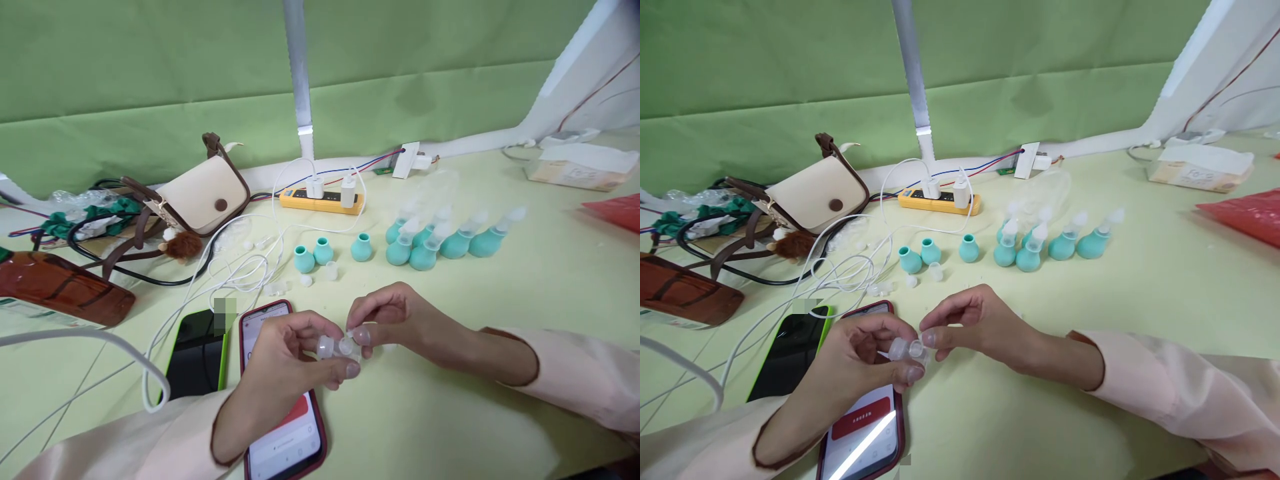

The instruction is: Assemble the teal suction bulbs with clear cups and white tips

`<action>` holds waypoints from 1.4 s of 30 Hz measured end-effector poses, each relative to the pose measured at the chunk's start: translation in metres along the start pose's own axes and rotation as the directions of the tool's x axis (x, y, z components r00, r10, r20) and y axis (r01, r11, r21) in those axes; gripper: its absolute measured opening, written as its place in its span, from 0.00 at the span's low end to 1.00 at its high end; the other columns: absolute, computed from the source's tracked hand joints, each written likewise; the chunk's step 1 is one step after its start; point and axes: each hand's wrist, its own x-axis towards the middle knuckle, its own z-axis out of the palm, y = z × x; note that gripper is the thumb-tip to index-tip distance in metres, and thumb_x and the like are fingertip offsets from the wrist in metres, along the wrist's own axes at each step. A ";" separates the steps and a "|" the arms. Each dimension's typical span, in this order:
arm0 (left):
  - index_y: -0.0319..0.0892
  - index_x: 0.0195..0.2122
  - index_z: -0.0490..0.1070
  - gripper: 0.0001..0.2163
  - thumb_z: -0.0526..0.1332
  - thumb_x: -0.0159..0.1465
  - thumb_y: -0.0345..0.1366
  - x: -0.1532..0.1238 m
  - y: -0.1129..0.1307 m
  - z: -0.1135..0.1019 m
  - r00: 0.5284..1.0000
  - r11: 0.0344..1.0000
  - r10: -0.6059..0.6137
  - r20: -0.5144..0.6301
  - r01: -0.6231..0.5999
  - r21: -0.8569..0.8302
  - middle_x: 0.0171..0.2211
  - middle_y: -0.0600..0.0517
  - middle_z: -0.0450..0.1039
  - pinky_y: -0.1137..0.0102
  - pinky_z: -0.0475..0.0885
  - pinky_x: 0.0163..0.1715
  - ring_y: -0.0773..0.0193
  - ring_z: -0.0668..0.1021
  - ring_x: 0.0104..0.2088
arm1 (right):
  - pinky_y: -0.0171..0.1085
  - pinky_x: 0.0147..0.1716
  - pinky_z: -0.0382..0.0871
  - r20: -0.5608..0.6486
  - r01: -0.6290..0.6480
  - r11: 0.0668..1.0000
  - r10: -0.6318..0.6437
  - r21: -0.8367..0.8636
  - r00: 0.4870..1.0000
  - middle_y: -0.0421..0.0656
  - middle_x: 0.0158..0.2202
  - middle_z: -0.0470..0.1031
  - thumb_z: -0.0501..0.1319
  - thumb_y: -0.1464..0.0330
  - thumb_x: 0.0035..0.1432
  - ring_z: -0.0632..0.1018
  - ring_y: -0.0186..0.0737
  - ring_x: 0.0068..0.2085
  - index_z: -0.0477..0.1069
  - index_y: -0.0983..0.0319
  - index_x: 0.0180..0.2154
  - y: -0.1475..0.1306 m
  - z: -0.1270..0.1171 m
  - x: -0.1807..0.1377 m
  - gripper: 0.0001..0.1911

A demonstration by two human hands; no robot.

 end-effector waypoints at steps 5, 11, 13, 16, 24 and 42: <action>0.38 0.26 0.64 0.16 0.68 0.38 0.22 -0.002 0.002 0.001 1.000 1.000 -0.006 -0.014 0.006 -0.025 0.16 0.57 0.73 0.80 0.68 0.14 0.73 0.71 0.15 | 0.28 0.28 0.68 0.010 0.089 0.996 -0.089 -0.020 0.996 0.40 0.25 0.74 0.66 0.77 0.40 0.73 0.29 0.28 0.75 0.64 0.25 0.005 -0.001 0.000 0.05; 0.36 0.20 0.63 0.15 0.68 0.35 0.19 -0.002 0.003 0.003 0.999 1.000 -0.022 -0.029 0.022 0.005 0.14 0.58 0.70 0.81 0.66 0.15 0.74 0.70 0.15 | 0.29 0.26 0.68 0.005 0.142 0.985 -0.142 -0.094 0.990 0.41 0.27 0.74 0.66 0.78 0.39 0.73 0.31 0.28 0.75 0.64 0.26 0.001 0.002 -0.005 0.07; 0.36 0.20 0.64 0.14 0.68 0.35 0.19 -0.002 0.002 0.003 0.999 1.000 -0.023 -0.033 0.024 0.008 0.14 0.59 0.70 0.80 0.66 0.14 0.74 0.70 0.15 | 0.28 0.26 0.68 -0.017 0.166 0.976 -0.169 -0.139 0.985 0.41 0.26 0.74 0.66 0.78 0.39 0.73 0.30 0.28 0.75 0.64 0.27 0.000 0.003 -0.007 0.07; 0.37 0.19 0.66 0.13 0.68 0.35 0.20 -0.002 0.003 0.003 0.999 1.000 -0.020 -0.032 0.021 0.007 0.14 0.58 0.70 0.80 0.66 0.14 0.73 0.70 0.15 | 0.28 0.27 0.69 -0.061 0.207 0.963 -0.220 -0.173 0.974 0.40 0.25 0.74 0.66 0.77 0.40 0.72 0.29 0.27 0.75 0.64 0.27 -0.001 0.005 -0.008 0.07; 0.38 0.22 0.75 0.14 0.68 0.33 0.17 -0.007 0.002 0.003 0.989 0.998 0.057 -0.135 -0.055 0.024 0.17 0.58 0.74 0.82 0.68 0.19 0.74 0.72 0.18 | 0.28 0.24 0.66 0.031 0.124 0.988 -0.122 -0.094 0.992 0.39 0.24 0.72 0.66 0.73 0.42 0.70 0.27 0.25 0.74 0.65 0.26 -0.003 0.003 -0.005 0.05; 0.37 0.21 0.68 0.13 0.68 0.35 0.19 -0.006 0.003 0.003 0.990 0.991 0.057 -0.133 -0.040 0.129 0.18 0.58 0.71 0.80 0.65 0.20 0.72 0.71 0.20 | 0.24 0.19 0.66 -0.024 -0.024 0.999 0.024 -0.034 0.999 0.37 0.21 0.72 0.70 0.73 0.34 0.68 0.24 0.21 0.76 0.64 0.22 -0.002 0.009 -0.003 0.07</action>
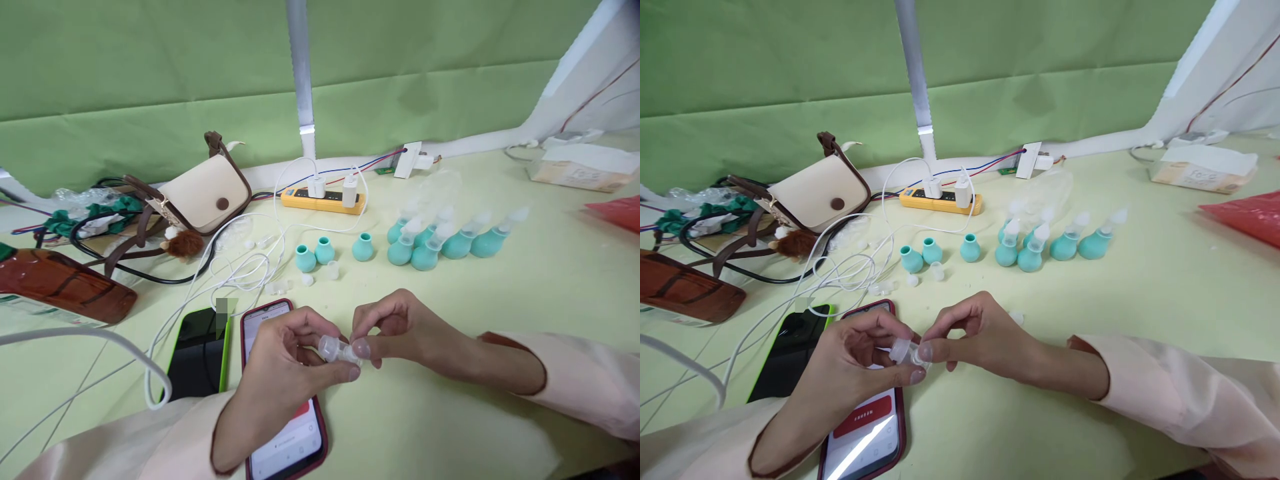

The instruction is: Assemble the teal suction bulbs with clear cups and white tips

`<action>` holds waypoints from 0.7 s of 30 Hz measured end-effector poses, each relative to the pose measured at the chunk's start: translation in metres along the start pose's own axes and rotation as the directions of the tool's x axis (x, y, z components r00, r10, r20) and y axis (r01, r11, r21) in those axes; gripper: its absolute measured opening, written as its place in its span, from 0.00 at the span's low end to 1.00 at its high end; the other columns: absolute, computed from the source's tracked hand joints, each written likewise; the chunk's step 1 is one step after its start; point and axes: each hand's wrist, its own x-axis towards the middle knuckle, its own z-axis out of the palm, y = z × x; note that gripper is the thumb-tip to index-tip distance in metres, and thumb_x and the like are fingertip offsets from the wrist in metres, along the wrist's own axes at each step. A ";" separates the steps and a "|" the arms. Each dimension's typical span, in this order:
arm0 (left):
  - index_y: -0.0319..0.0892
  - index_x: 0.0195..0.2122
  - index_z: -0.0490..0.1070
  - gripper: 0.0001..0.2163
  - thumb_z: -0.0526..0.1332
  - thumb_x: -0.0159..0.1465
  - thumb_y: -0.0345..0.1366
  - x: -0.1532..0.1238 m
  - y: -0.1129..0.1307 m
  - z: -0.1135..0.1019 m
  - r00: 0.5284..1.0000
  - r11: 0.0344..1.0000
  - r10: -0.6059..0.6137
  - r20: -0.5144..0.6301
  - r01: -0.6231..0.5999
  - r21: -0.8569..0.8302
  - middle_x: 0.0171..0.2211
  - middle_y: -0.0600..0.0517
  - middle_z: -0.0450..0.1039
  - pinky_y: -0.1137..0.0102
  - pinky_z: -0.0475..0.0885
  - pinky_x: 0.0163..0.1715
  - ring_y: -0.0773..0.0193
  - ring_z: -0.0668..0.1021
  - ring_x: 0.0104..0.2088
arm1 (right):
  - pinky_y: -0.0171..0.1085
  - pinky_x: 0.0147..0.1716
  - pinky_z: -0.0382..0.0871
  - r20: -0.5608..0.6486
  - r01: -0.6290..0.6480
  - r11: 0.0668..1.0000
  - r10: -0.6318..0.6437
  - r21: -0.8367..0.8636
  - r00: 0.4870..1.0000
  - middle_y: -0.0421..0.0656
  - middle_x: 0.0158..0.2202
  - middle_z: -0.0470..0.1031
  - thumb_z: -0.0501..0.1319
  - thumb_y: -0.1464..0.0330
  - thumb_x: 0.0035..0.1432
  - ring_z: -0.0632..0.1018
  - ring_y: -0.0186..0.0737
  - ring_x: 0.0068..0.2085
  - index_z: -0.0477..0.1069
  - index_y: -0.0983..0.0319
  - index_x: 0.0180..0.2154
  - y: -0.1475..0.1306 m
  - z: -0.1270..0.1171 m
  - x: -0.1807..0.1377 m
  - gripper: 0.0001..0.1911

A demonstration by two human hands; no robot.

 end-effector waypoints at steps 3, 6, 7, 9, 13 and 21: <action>0.37 0.21 0.69 0.13 0.68 0.35 0.19 0.000 0.000 0.000 1.000 1.000 -0.009 0.007 0.009 -0.012 0.18 0.58 0.71 0.79 0.66 0.20 0.72 0.72 0.20 | 0.23 0.19 0.66 0.012 0.029 1.000 -0.029 -0.005 1.000 0.37 0.21 0.71 0.69 0.75 0.34 0.68 0.24 0.21 0.76 0.64 0.22 0.000 0.000 -0.001 0.07; 0.36 0.21 0.70 0.12 0.69 0.36 0.21 0.000 0.000 -0.001 1.000 1.000 -0.004 -0.005 0.004 0.013 0.19 0.56 0.71 0.78 0.68 0.21 0.71 0.72 0.21 | 0.24 0.19 0.67 0.011 0.032 0.999 -0.032 -0.004 0.999 0.38 0.21 0.71 0.69 0.75 0.34 0.69 0.25 0.22 0.75 0.65 0.22 0.001 0.000 -0.001 0.07; 0.36 0.22 0.71 0.12 0.69 0.36 0.21 -0.001 -0.001 -0.001 1.000 1.000 0.007 -0.021 -0.007 0.019 0.20 0.56 0.72 0.78 0.69 0.21 0.71 0.73 0.21 | 0.25 0.19 0.67 0.009 0.024 1.000 -0.024 -0.001 1.000 0.38 0.21 0.71 0.69 0.74 0.35 0.69 0.26 0.22 0.75 0.65 0.23 0.002 0.000 -0.001 0.07; 0.37 0.25 0.73 0.13 0.69 0.37 0.22 -0.002 -0.003 -0.002 0.998 0.999 0.040 -0.039 -0.040 0.009 0.21 0.55 0.74 0.77 0.71 0.23 0.69 0.74 0.22 | 0.26 0.19 0.68 0.001 0.006 1.000 -0.006 0.005 1.000 0.39 0.21 0.71 0.69 0.72 0.37 0.69 0.26 0.22 0.75 0.65 0.24 0.003 0.000 0.000 0.07; 0.40 0.33 0.74 0.15 0.68 0.43 0.25 -0.005 -0.009 -0.003 0.986 0.984 0.165 0.017 -0.164 -0.067 0.26 0.54 0.77 0.75 0.75 0.27 0.67 0.77 0.25 | 0.26 0.18 0.68 -0.033 0.052 0.999 -0.052 -0.001 0.998 0.38 0.21 0.68 0.68 0.72 0.38 0.67 0.27 0.22 0.74 0.64 0.27 0.005 0.000 -0.002 0.09; 0.44 0.32 0.75 0.12 0.66 0.47 0.24 -0.010 -0.011 -0.002 0.949 0.946 0.316 -0.005 -0.316 -0.072 0.31 0.55 0.76 0.80 0.76 0.26 0.69 0.78 0.25 | 0.26 0.22 0.63 -0.003 0.243 0.969 -0.244 -0.043 0.970 0.39 0.30 0.67 0.66 0.76 0.41 0.69 0.27 0.29 0.75 0.61 0.28 0.002 0.002 -0.011 0.09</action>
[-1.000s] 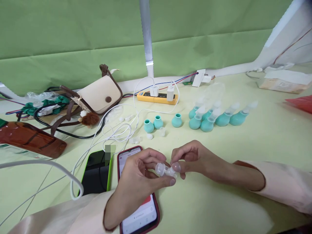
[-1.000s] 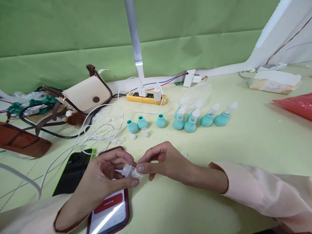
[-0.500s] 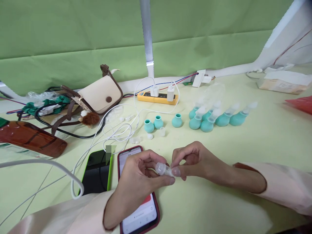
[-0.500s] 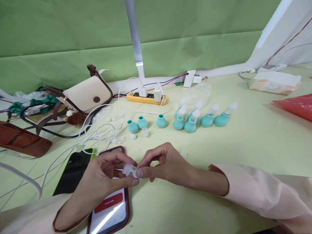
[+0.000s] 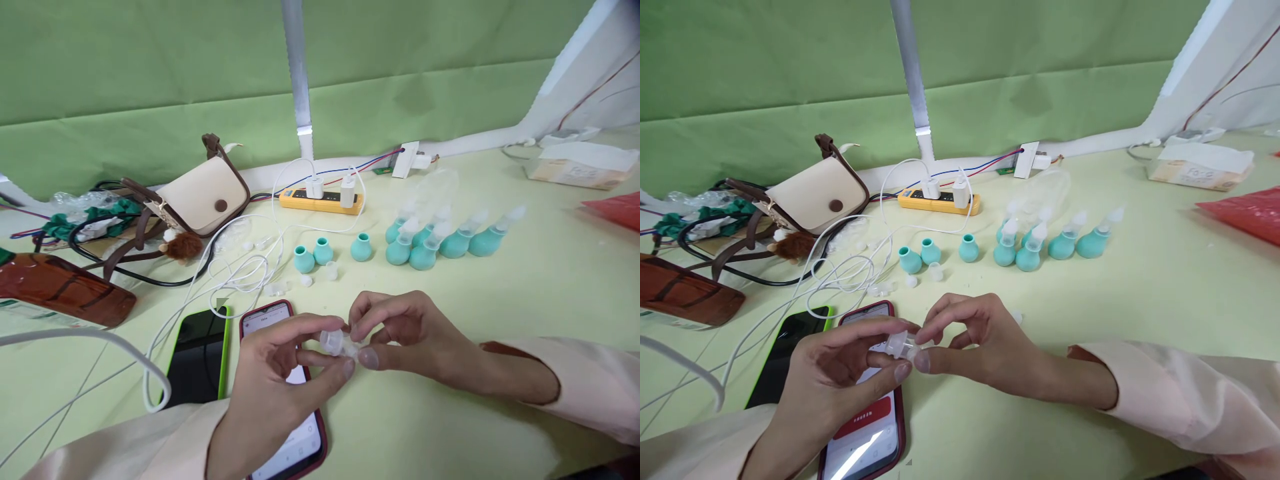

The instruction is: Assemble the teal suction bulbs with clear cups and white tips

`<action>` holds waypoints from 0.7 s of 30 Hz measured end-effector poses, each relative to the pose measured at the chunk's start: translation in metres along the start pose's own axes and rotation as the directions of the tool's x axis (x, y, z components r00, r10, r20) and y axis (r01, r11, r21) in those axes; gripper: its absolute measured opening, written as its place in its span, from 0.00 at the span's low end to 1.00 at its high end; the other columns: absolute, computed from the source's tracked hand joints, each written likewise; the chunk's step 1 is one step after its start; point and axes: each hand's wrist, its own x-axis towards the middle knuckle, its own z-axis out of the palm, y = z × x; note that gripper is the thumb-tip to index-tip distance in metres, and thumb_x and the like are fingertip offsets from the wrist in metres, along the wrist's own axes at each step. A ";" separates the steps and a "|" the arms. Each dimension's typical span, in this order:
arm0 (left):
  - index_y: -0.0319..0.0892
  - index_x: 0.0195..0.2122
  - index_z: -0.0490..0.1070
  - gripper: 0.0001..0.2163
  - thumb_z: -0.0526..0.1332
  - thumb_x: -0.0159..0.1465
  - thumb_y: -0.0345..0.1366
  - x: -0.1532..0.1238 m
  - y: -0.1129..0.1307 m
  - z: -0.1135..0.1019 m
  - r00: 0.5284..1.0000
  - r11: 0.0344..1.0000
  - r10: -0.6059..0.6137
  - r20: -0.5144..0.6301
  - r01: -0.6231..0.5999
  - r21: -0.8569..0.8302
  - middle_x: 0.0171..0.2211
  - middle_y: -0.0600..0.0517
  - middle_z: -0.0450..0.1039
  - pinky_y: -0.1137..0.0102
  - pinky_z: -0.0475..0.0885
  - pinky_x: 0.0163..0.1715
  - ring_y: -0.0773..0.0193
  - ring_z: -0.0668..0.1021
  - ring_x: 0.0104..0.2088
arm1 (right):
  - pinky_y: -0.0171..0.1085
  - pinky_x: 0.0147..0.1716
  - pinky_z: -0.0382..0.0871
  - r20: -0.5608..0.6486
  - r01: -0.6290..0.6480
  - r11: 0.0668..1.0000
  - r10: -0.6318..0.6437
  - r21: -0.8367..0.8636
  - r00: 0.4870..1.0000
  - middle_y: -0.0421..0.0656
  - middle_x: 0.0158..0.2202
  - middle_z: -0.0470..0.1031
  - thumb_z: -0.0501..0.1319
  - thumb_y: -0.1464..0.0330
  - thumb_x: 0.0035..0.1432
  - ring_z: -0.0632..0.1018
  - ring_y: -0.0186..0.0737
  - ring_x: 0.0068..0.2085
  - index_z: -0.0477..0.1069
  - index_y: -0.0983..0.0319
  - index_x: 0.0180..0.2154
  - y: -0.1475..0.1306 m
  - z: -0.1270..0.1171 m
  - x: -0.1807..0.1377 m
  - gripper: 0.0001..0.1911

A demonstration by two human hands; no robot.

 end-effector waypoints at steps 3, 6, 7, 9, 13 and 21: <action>0.45 0.31 0.75 0.12 0.66 0.46 0.22 -0.001 0.003 0.001 0.998 0.997 0.063 -0.010 -0.063 0.038 0.32 0.54 0.75 0.79 0.76 0.27 0.67 0.77 0.30 | 0.29 0.26 0.66 0.016 0.020 0.998 -0.019 -0.052 1.000 0.42 0.36 0.69 0.66 0.74 0.43 0.72 0.31 0.32 0.75 0.60 0.30 -0.002 -0.001 -0.001 0.08; 0.45 0.31 0.75 0.13 0.65 0.47 0.21 -0.001 0.006 0.002 0.996 0.994 0.088 0.013 -0.089 0.063 0.33 0.53 0.75 0.76 0.76 0.30 0.65 0.76 0.34 | 0.32 0.28 0.69 0.023 0.037 0.997 -0.035 -0.070 0.999 0.43 0.35 0.72 0.65 0.73 0.44 0.73 0.33 0.33 0.75 0.61 0.31 -0.002 -0.001 -0.002 0.08; 0.45 0.31 0.74 0.12 0.64 0.47 0.21 -0.001 0.007 0.002 0.995 0.993 0.100 0.020 -0.101 0.067 0.33 0.53 0.75 0.75 0.76 0.31 0.64 0.76 0.35 | 0.32 0.29 0.69 0.018 0.046 0.996 -0.045 -0.075 0.999 0.43 0.34 0.73 0.66 0.73 0.43 0.73 0.33 0.32 0.75 0.61 0.31 -0.001 -0.001 -0.002 0.08; 0.44 0.31 0.74 0.12 0.64 0.48 0.21 -0.002 0.007 0.002 0.993 0.990 0.115 0.027 -0.117 0.079 0.33 0.51 0.74 0.75 0.76 0.31 0.63 0.76 0.35 | 0.33 0.30 0.70 0.002 0.069 0.993 -0.069 -0.091 0.998 0.42 0.32 0.74 0.66 0.75 0.42 0.74 0.34 0.32 0.75 0.61 0.31 -0.001 0.000 -0.003 0.09; 0.45 0.33 0.73 0.13 0.63 0.50 0.22 -0.003 0.004 0.000 0.989 0.988 0.129 0.066 -0.134 0.081 0.35 0.51 0.72 0.74 0.76 0.31 0.62 0.74 0.38 | 0.34 0.32 0.72 -0.020 0.113 0.989 -0.116 -0.099 0.993 0.41 0.30 0.75 0.66 0.77 0.41 0.74 0.34 0.31 0.76 0.60 0.30 -0.003 0.001 -0.004 0.10; 0.44 0.32 0.74 0.09 0.66 0.49 0.28 0.000 0.004 0.002 0.992 0.986 0.123 0.038 -0.126 0.107 0.32 0.50 0.73 0.73 0.75 0.29 0.61 0.75 0.36 | 0.35 0.32 0.71 -0.030 0.206 0.963 -0.214 -0.174 0.976 0.43 0.31 0.74 0.64 0.78 0.44 0.75 0.35 0.32 0.75 0.61 0.31 0.001 0.005 -0.007 0.10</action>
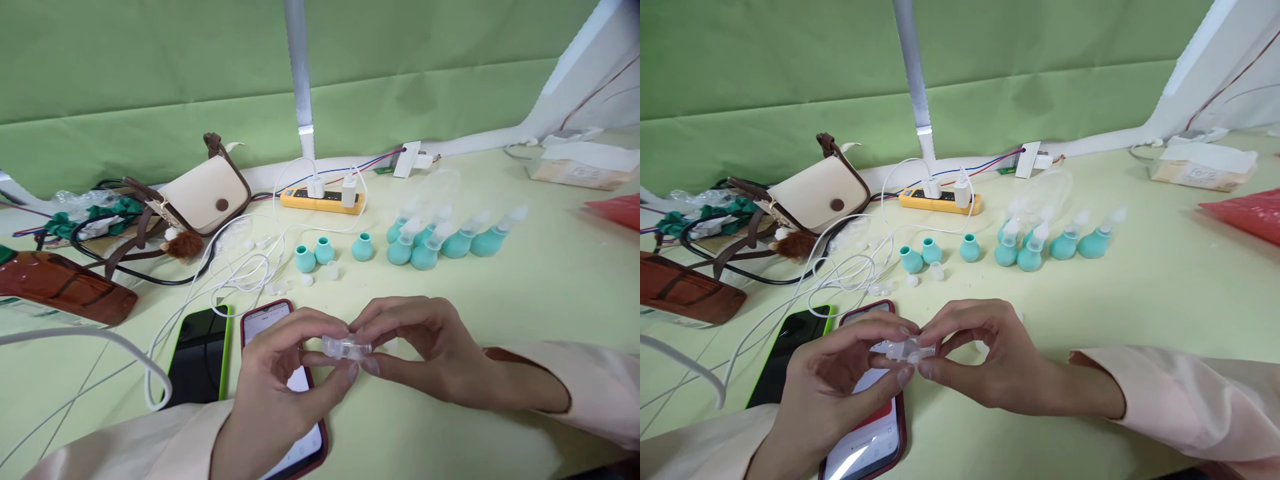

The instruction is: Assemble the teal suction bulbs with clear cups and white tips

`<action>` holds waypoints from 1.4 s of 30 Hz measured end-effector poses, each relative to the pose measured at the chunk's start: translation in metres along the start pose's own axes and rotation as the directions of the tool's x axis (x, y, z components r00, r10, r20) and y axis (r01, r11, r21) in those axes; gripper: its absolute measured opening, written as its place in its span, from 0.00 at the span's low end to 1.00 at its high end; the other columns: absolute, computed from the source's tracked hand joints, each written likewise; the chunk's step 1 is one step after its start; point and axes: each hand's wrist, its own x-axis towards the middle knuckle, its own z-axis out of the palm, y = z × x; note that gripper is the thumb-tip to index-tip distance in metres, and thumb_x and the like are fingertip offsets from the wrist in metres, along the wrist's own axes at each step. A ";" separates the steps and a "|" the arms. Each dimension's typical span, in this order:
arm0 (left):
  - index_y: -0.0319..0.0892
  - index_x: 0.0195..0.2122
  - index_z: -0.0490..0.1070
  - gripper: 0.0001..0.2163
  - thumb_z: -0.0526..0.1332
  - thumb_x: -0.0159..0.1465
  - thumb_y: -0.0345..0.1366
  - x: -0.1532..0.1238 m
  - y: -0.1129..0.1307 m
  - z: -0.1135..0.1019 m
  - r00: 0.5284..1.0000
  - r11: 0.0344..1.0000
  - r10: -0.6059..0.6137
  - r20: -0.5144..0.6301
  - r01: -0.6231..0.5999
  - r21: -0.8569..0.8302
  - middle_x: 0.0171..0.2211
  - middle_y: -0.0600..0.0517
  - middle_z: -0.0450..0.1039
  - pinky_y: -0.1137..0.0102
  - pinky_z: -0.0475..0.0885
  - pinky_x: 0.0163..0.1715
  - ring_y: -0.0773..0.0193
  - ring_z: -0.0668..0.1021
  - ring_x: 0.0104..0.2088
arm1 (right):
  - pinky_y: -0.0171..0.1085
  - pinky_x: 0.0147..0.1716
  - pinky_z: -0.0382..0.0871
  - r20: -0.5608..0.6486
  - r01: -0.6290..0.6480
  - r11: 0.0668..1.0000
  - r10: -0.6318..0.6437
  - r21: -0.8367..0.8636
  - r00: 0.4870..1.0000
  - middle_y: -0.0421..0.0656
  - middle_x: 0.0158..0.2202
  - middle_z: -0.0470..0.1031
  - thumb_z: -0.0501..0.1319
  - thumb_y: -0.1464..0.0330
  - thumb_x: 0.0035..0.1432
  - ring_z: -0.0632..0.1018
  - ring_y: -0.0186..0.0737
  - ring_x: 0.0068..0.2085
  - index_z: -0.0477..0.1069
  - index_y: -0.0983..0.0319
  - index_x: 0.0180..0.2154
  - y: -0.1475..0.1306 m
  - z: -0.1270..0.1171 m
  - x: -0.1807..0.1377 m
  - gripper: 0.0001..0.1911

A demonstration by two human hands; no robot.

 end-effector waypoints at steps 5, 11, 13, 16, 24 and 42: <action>0.41 0.32 0.74 0.11 0.67 0.47 0.37 0.004 0.004 0.002 0.999 0.998 0.004 -0.043 -0.001 0.057 0.30 0.46 0.73 0.70 0.75 0.27 0.58 0.75 0.34 | 0.35 0.30 0.71 -0.015 0.062 0.996 -0.064 -0.061 0.998 0.43 0.30 0.74 0.65 0.76 0.42 0.74 0.34 0.31 0.74 0.62 0.32 0.002 0.003 -0.001 0.11; 0.41 0.32 0.74 0.08 0.66 0.49 0.34 0.003 0.003 0.000 0.998 0.998 0.055 -0.001 -0.055 0.044 0.31 0.46 0.72 0.71 0.75 0.27 0.59 0.75 0.35 | 0.34 0.31 0.72 0.006 0.010 1.000 -0.010 -0.027 1.000 0.43 0.29 0.74 0.65 0.76 0.42 0.74 0.34 0.31 0.73 0.63 0.33 0.002 0.003 0.000 0.11; 0.41 0.31 0.74 0.06 0.65 0.51 0.30 0.001 0.001 -0.001 0.997 0.997 0.072 0.043 -0.073 0.024 0.32 0.46 0.71 0.71 0.75 0.28 0.60 0.74 0.35 | 0.35 0.32 0.72 0.003 0.022 1.000 -0.022 -0.005 1.000 0.43 0.31 0.73 0.65 0.76 0.44 0.74 0.34 0.33 0.73 0.62 0.34 0.001 0.003 0.000 0.11; 0.43 0.32 0.74 0.08 0.63 0.52 0.24 -0.001 -0.001 -0.002 0.990 0.995 0.098 0.101 -0.096 -0.016 0.34 0.48 0.69 0.72 0.75 0.30 0.62 0.73 0.37 | 0.35 0.31 0.72 -0.006 0.038 0.999 -0.038 0.008 0.999 0.42 0.33 0.71 0.63 0.77 0.45 0.73 0.34 0.35 0.72 0.60 0.35 0.001 0.002 -0.001 0.12; 0.46 0.32 0.73 0.12 0.63 0.51 0.22 -0.001 -0.004 0.000 0.992 0.997 0.083 0.096 -0.082 -0.014 0.34 0.51 0.69 0.74 0.74 0.30 0.63 0.72 0.38 | 0.31 0.28 0.70 -0.002 0.061 0.998 -0.061 -0.034 0.998 0.42 0.34 0.68 0.60 0.80 0.47 0.72 0.32 0.34 0.71 0.60 0.35 -0.002 0.003 -0.002 0.13; 0.47 0.33 0.71 0.13 0.62 0.51 0.21 -0.005 -0.003 0.001 0.990 0.997 0.082 0.119 -0.083 0.005 0.33 0.55 0.72 0.77 0.73 0.33 0.68 0.74 0.35 | 0.30 0.24 0.72 0.015 0.279 0.949 -0.279 -0.146 0.960 0.42 0.33 0.72 0.62 0.81 0.43 0.75 0.34 0.32 0.69 0.58 0.41 0.001 0.004 -0.004 0.22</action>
